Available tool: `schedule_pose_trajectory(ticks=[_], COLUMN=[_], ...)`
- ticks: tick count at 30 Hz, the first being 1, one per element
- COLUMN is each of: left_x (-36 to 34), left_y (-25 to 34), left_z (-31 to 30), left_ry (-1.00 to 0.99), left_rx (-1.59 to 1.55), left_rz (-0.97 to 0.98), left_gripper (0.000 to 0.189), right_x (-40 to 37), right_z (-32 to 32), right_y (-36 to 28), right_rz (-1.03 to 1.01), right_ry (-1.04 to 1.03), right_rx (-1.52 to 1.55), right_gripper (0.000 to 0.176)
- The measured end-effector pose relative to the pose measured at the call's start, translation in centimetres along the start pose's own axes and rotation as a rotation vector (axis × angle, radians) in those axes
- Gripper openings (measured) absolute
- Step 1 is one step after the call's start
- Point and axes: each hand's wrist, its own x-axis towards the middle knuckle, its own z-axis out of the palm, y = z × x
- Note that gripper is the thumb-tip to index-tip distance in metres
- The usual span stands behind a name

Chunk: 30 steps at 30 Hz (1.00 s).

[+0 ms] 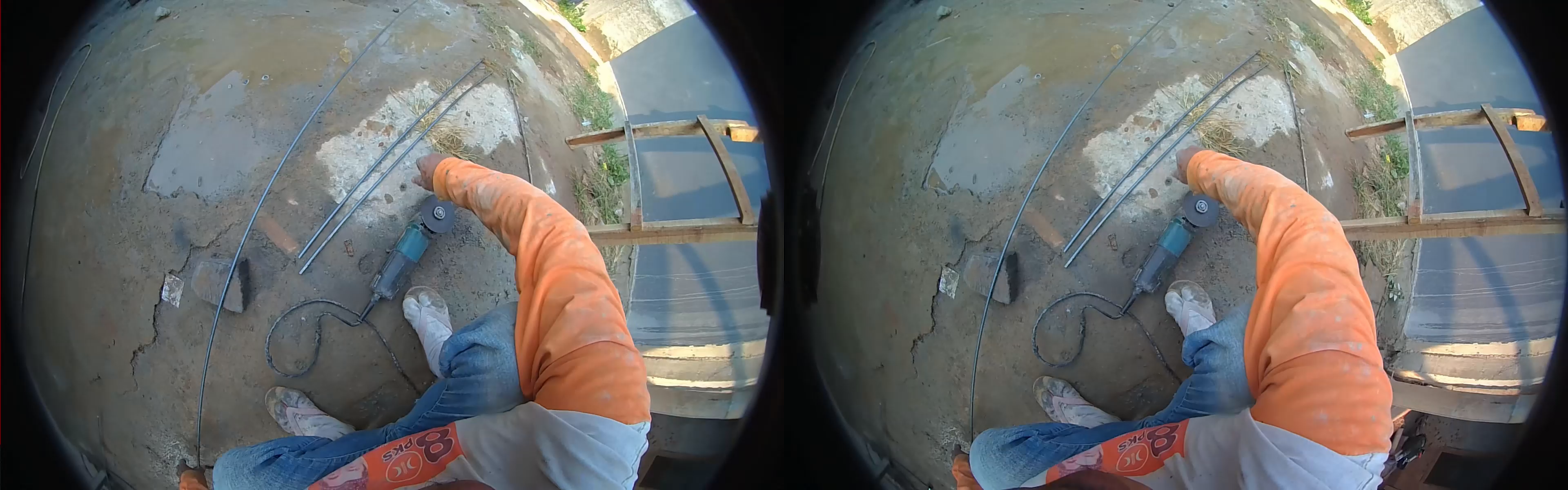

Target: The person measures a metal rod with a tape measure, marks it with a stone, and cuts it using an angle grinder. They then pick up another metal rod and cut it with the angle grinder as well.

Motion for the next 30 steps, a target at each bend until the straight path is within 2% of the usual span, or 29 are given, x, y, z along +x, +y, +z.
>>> schedule_pose_trajectory(ticks=[1,2,3,5,8,9,11,13,16,17,18,19,21,22,23,25,27,28,30], left_x=[0.3,0.6,0.3,-4.2,-7.8,-9.9,-15.0,-15.3,-16.8,-16.5,-16.0,-15.5,-15.4,-14.3,-14.1,-14.2,-14.7,-14.6,-14.0], left_y=[1.9,3.7,5.7,13.1,23.2,27.0,34.5,39.2,45.8,47.2,48.5,49.6,51.0,51.1,51.2,51.2,51.5,51.4,51.4], left_z=[-1.4,-2.9,-5.0,-12.3,-19.8,-22.3,-26.7,-28.0,-29.9,-29.8,-29.6,-29.6,-28.3,-26.8,-26.1,-25.1,-24.4,-24.2,-24.4], left_ry=[-0.007,0.016,0.055,0.232,0.386,0.402,0.314,0.34,0.374,0.383,0.409,0.435,0.503,0.511,0.517,0.507,0.563,0.558,0.505], left_rx=[-0.039,-0.075,-0.084,-0.029,-0.147,-0.139,-0.045,0.07,0.155,0.162,0.097,0.034,0.01,-0.072,-0.155,-0.076,-0.02,-0.025,-0.081], left_rz=[0.017,0.051,0.111,0.293,0.657,0.766,0.734,0.91,0.87,0.874,0.847,0.818,0.753,0.761,0.769,0.79,0.767,0.762,0.739], left_gripper=[0.062,0.064,0.067,0.061,0.049,0.047,0.047,0.048,0.048,0.048,0.047,0.047,0.044,0.043,0.041,0.04,0.038,0.038,0.034], right_x=[0.6,3.8,3.8,3.9,10.0,9.5,6.5,6.6,12.4,12.9,13.1,13.9,15.9,16.5,16.8,16.6,14.4,16.0,20.7], right_z=[-1.2,-0.2,-0.1,-2.2,0.8,0.7,0.3,0.2,5.0,5.1,5.5,5.9,7.6,7.5,6.8,5.6,1.6,1.3,0.0], right_y=[2.3,5.1,5.7,7.1,7.0,6.5,4.5,3.6,3.2,3.0,2.8,3.1,3.5,3.6,3.9,4.3,5.0,5.3,6.6], right_rz=[0.069,0.227,0.221,0.125,0.563,0.378,0.132,0.067,0.492,0.636,0.723,0.728,0.318,0.318,0.705,1.11,0.937,0.932,0.73], right_ry=[0.026,0.115,0.111,0.005,0.203,0.152,0.063,0.028,0.142,0.18,0.269,0.273,0.288,0.285,0.447,0.591,0.878,0.875,0.899], right_rx=[0.008,0.085,0.113,-0.089,0.658,0.487,0.263,0.222,0.963,1.208,1.27,1.283,0.647,0.651,1.282,1.906,1.774,1.768,2.093], right_gripper=[0.042,0.031,0.031,0.03,0.034,0.035,0.034,0.033,0.027,0.025,0.025,0.025,0.033,0.033,0.035,0.037,0.039,0.039,0.037])
